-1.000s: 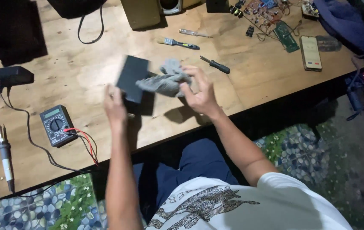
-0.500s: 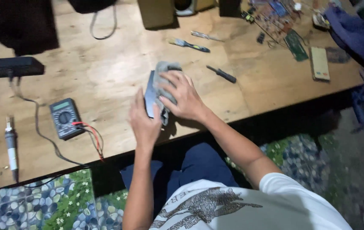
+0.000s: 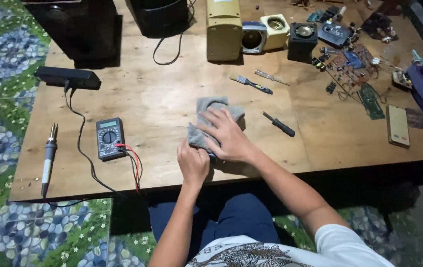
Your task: Cleaning and reassembling a speaker box using a cloth and a screwdriver.
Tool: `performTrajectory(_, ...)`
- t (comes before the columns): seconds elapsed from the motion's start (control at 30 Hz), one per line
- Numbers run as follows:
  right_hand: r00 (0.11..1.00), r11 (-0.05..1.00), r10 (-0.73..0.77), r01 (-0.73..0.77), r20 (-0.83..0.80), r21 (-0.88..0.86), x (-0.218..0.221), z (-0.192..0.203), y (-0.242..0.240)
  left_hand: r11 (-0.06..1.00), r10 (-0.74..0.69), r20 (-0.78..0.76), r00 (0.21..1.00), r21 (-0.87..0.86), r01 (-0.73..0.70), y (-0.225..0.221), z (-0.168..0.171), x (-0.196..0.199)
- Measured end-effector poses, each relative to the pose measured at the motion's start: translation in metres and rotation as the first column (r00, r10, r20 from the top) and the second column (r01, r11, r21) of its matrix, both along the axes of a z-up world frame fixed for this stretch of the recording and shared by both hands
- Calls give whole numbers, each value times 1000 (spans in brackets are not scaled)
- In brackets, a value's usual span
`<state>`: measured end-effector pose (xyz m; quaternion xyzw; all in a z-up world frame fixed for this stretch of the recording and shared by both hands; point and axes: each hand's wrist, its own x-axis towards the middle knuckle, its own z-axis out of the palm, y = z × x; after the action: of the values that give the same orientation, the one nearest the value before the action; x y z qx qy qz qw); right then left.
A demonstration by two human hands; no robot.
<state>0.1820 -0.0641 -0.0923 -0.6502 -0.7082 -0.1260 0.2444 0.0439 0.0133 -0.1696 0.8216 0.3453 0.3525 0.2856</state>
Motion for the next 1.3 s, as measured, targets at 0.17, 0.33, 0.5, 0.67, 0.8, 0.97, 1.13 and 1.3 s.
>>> performTrajectory(0.17,841,997,-77,62,-536,-47,61,-15,17,999,-36,-20,999,-1,36,-14,34,-2)
performTrajectory(0.33,609,957,-290,203,-739,-209,56,-25,18,990,-91,-76,993,-114,82,-19,85,-19)
performTrajectory(0.5,797,966,-139,241,-588,98,7,27,-7,942,-200,-303,932,-321,97,-22,152,-42)
performTrajectory(0.67,933,955,-18,123,-360,270,-28,47,-20,998,-44,-259,965,-57,30,-39,130,-39)
performTrajectory(0.8,985,950,88,-39,-147,310,-72,48,-27,1000,23,-100,995,7,-22,-41,113,-38)
performTrajectory(0.97,949,955,118,-28,-293,294,-62,58,-20,996,-9,-11,1000,-88,8,-42,102,-37)
performTrajectory(1.13,936,966,137,-54,-324,253,-35,70,-8,984,-38,91,995,-170,53,-39,98,-28)
performTrajectory(1.3,554,999,-31,0,-832,-37,7,46,3,955,-31,226,974,-281,95,-36,95,-15)
